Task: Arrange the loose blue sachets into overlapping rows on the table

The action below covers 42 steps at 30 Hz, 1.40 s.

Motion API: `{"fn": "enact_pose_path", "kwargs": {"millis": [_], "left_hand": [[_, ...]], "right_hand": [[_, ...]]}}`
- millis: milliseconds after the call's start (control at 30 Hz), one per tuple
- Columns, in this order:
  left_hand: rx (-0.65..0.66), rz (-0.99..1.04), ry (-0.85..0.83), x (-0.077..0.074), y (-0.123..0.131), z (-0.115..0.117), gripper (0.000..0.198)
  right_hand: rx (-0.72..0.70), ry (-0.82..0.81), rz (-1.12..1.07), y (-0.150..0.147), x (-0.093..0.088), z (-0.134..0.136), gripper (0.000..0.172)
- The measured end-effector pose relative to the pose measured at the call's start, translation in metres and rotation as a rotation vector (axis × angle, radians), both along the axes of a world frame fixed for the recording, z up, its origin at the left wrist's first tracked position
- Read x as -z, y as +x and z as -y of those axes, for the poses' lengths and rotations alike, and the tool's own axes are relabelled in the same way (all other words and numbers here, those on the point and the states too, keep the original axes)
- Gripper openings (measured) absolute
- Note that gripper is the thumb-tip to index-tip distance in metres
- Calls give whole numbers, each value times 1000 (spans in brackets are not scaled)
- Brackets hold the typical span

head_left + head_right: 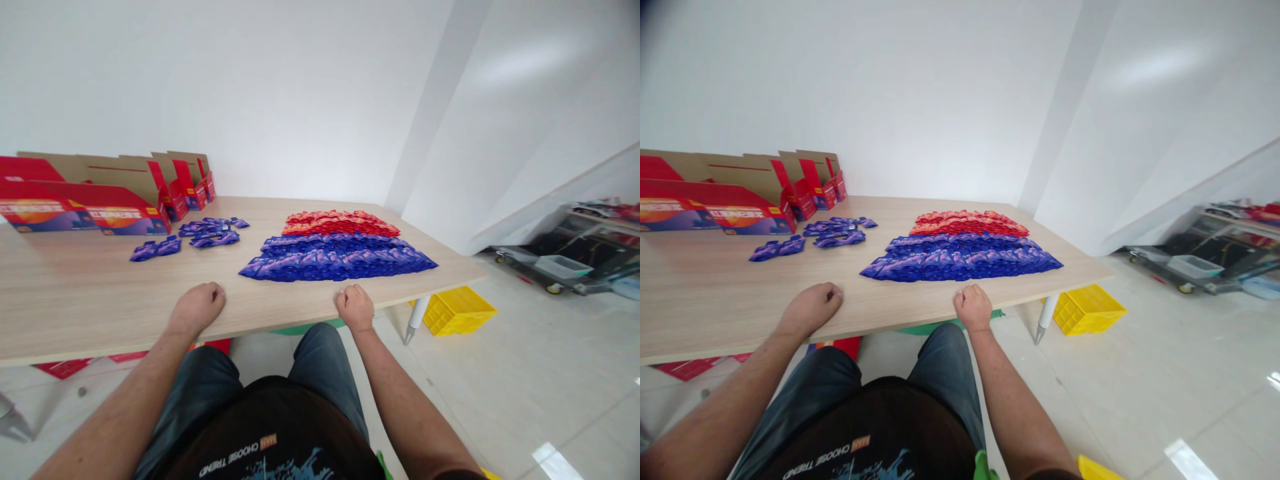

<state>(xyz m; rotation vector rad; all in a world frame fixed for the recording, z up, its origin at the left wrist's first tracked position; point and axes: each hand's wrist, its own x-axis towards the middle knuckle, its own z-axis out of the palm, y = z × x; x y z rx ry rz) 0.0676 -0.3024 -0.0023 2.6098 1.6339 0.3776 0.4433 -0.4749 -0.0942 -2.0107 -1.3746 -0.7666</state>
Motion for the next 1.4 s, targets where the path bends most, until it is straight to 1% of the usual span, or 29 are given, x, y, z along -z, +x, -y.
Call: {"fn": "enact_pose_path", "kwargs": {"millis": [267,500,700,967,1233,1400], "left_hand": [[4,-4,-22,-3,0,2,46],[-24,-15,-13,4,0,-4,43],[-24,-41,-11,9,0,-8,42],[-19,-42,0,11,0,-8,45],[-29,-32,13,10,0,-4,39],[-37,-21,27,14,1,-3,36]], "right_hand": [[10,1,8,2,3,-1,22],[5,18,28,6,9,-3,22],[-12,39,38,9,11,-3,22],[-16,49,65,9,11,-2,24],[-25,66,55,8,8,1,28],[-50,88,35,7,7,3,30]]}}
